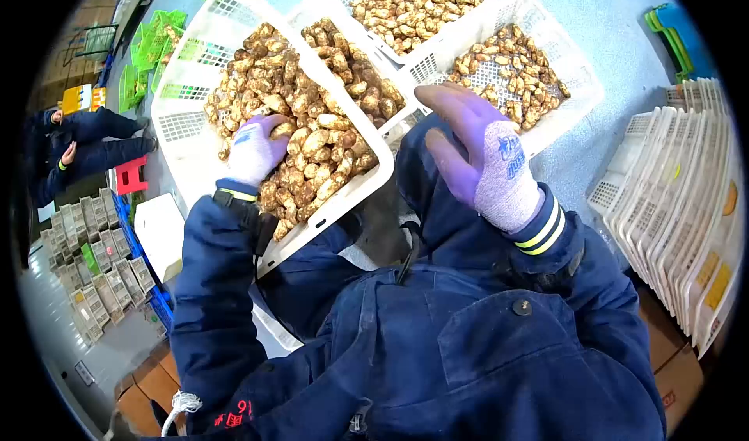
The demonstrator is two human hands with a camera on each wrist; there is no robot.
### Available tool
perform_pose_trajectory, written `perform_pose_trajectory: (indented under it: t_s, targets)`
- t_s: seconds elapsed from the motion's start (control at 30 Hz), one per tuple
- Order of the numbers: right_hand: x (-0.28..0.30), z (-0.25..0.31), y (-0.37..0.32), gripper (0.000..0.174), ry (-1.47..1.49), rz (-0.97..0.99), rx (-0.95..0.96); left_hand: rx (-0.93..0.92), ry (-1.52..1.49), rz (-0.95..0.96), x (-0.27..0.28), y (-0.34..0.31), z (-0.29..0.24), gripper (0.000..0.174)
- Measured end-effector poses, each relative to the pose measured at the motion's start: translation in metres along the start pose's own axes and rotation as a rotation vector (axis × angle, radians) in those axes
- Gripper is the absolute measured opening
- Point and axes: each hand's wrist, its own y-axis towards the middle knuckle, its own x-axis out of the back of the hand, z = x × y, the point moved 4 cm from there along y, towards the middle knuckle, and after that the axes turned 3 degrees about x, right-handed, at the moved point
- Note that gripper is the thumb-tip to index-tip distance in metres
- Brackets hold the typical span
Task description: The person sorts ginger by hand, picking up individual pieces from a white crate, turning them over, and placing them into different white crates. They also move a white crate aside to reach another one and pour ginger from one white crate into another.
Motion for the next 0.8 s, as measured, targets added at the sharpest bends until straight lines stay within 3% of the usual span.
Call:
perform_pose_trajectory:
  t_s: [0.1,0.13,0.2,0.23,0.33,0.43,0.5,0.53,0.67,0.77,0.8]
  targets:
    - [0.007,-0.007,0.009,0.036,-0.009,-0.015,0.054,0.151,-0.580,-0.037,0.021,-0.013,0.019,0.032]
    - [0.009,-0.007,0.013,0.036,-0.045,-0.013,0.036,0.310,-0.551,0.033,0.041,-0.021,0.012,0.031]
    - [0.008,-0.011,0.024,0.036,-0.047,-0.010,0.059,0.167,-0.380,-0.121,0.053,-0.025,0.019,0.036]
    - [0.007,-0.009,0.029,0.036,-0.052,-0.003,0.055,-0.073,-0.162,-0.286,0.065,-0.025,0.011,0.037]
    - [-0.001,0.004,0.041,0.036,-0.055,0.027,0.092,-0.089,-0.092,-0.436,0.067,-0.032,-0.017,0.037]
    - [-0.012,0.006,0.039,0.035,-0.020,0.031,0.086,-0.154,-0.068,0.004,0.037,-0.022,-0.033,0.040]
    - [-0.012,0.009,0.038,0.035,0.002,0.035,0.072,-0.102,0.155,0.218,0.003,-0.012,-0.024,0.043]
    - [-0.011,0.010,0.037,0.034,0.006,0.037,0.064,-0.144,0.148,0.064,-0.001,-0.013,-0.027,0.044]
    - [-0.010,0.004,0.034,0.035,0.036,0.057,0.002,-0.082,-0.054,0.104,-0.009,-0.011,-0.009,0.045]
    - [-0.008,-0.001,0.032,0.035,0.007,0.060,0.016,0.203,-0.669,0.280,0.010,-0.019,0.001,0.046]
    - [-0.008,-0.005,0.029,0.036,0.059,0.038,-0.030,0.201,-0.996,0.178,0.009,-0.019,0.012,0.048]
